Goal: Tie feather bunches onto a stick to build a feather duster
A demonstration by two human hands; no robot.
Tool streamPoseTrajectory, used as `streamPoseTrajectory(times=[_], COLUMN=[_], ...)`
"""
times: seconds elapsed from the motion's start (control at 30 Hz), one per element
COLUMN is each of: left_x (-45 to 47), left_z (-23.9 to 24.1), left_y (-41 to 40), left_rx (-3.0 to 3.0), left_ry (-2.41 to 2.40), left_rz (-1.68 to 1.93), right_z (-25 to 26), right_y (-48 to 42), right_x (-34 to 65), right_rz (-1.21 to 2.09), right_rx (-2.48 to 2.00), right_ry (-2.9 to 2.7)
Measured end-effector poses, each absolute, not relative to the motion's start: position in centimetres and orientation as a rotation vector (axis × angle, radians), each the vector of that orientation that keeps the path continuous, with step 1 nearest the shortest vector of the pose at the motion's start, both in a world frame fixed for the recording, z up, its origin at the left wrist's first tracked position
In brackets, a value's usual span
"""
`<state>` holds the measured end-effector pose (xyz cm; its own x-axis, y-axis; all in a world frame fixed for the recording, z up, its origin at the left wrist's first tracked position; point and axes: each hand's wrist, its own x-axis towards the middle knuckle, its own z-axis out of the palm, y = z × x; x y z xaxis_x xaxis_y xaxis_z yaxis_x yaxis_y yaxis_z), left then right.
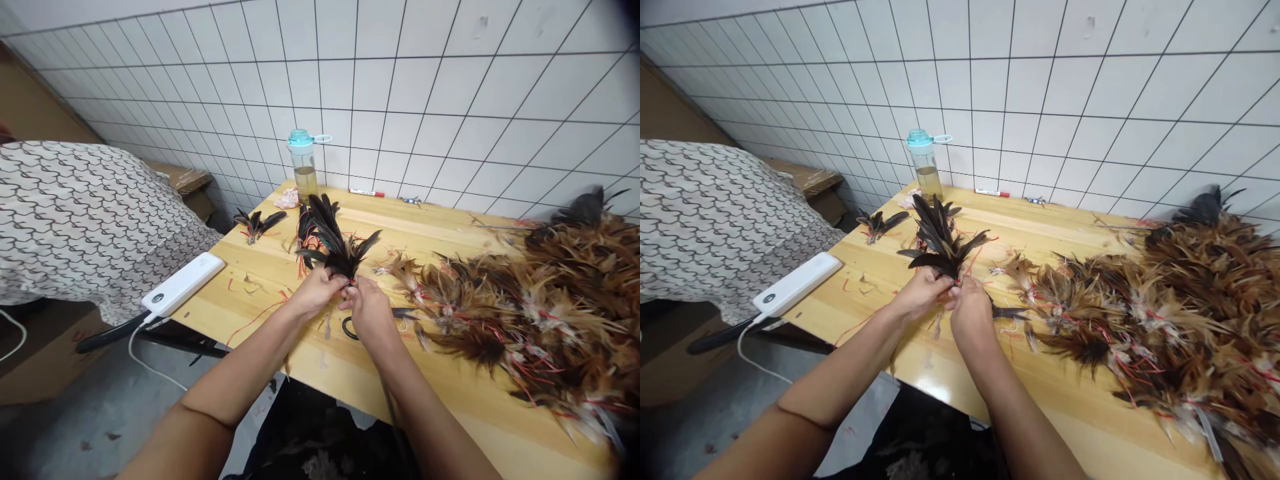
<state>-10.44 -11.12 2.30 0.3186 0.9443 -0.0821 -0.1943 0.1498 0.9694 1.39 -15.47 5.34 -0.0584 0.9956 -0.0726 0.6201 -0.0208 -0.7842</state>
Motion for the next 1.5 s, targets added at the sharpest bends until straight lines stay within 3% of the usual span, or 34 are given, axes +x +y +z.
streamPoseTrajectory(times=[0.2, 0.5, 0.7, 0.87, 1.0, 1.07, 1.5], left_x=[-10.2, -10.1, -10.0, -11.0, -12.1, -12.2, -10.6], left_z=[2.8, 3.0, 3.2, 2.6, 2.8, 2.9, 2.3], left_y=[-11.3, -12.0, -11.9, -10.5, -10.0, -10.0, -11.0], left_rx=[1.1, 0.973, 0.924, 0.846, 0.849, 0.876, 1.036], left_ry=[0.84, 0.749, 0.797, 0.85, 0.699, 0.644, 0.64], left_rz=[1.032, 0.965, 1.02, 0.943, 0.834, 0.815, 0.867], right_z=[4.7, 4.4, 3.4, 4.0, 4.4, 4.3, 2.7], right_y=[-15.5, -16.2, -16.8, -16.5, -15.7, -15.4, -15.2], right_x=[1.3, -0.1, -1.6, -1.0, 2.3, 3.9, 3.4], right_rz=[0.866, 0.38, 0.257, 0.561, 1.398, 1.644, 1.538], right_rx=[-1.717, -2.06, -1.965, -1.888, -1.506, -1.328, -1.374], right_ry=[-1.705, -1.813, -1.854, -1.845, -1.583, -1.401, -1.265])
